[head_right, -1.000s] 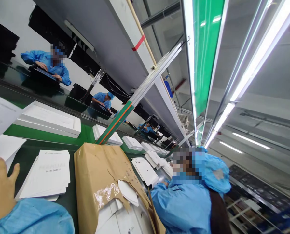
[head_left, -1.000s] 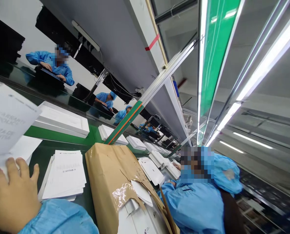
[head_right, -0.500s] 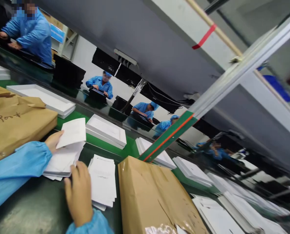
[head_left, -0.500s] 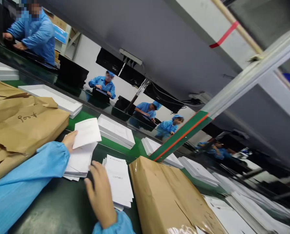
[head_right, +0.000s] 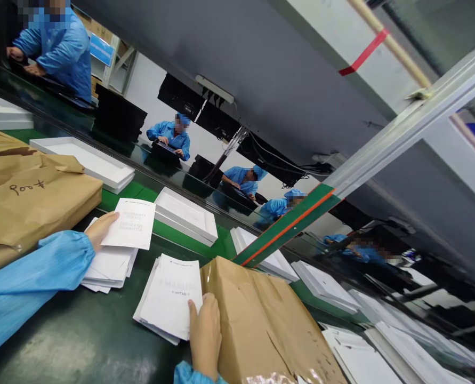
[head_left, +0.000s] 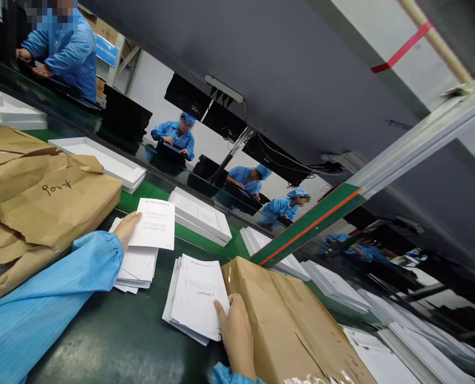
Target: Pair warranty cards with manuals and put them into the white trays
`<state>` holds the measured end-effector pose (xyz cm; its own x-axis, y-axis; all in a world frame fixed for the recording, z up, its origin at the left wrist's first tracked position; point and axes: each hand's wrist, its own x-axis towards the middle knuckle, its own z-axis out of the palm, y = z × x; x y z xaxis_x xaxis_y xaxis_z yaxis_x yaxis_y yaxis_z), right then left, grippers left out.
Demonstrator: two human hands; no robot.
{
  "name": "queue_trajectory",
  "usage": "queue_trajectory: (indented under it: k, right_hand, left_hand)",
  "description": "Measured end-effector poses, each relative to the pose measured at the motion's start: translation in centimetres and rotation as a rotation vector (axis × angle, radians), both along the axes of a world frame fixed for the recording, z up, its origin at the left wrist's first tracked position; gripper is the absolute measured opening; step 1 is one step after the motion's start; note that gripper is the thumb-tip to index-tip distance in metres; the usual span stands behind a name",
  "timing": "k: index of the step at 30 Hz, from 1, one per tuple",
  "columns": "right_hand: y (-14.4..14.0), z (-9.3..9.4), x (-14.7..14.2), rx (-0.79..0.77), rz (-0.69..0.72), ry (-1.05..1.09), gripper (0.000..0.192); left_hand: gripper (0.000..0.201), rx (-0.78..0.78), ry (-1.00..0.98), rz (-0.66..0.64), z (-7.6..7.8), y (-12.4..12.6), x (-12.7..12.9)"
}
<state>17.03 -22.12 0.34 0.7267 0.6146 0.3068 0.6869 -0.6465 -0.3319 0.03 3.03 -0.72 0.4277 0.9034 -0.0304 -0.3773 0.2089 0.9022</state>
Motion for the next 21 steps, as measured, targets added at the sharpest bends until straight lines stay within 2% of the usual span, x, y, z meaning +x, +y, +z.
queue_trajectory:
  k: [3,5,9,13,15,17,21]
  right_hand:
    - [0.0,0.5,0.1,0.104,-0.032,0.058,0.017]
    - [0.2,1.2,0.2,0.26,-0.008,0.214,0.02]
    - [2.1,3.3,0.1,0.592,0.208,0.656,0.024]
    - [6.8,5.0,-1.1,0.814,0.415,0.934,0.024]
    - [9.5,4.8,-1.9,0.839,0.53,1.037,0.025]
    - [11.9,3.8,-2.6,0.802,0.59,1.108,0.024]
    - [14.7,0.6,-3.0,0.78,0.512,1.105,0.019]
  left_hand:
    - [0.021,-0.141,-0.144,-0.031,0.8,-0.6,-0.1]
    - [0.02,-0.129,-0.192,-0.016,1.1,-0.9,-0.1]
    - [0.017,-0.111,-0.242,0.002,1.5,-1.1,-0.1]
    - [0.021,-0.116,-0.249,0.019,1.6,-1.1,-0.2]
    - [0.024,-0.131,-0.239,0.021,1.6,-1.1,-0.1]
    - [0.026,-0.142,-0.225,0.002,1.5,-1.1,-0.1]
    - [0.037,-0.095,-0.213,-0.092,1.6,-1.6,-0.2]
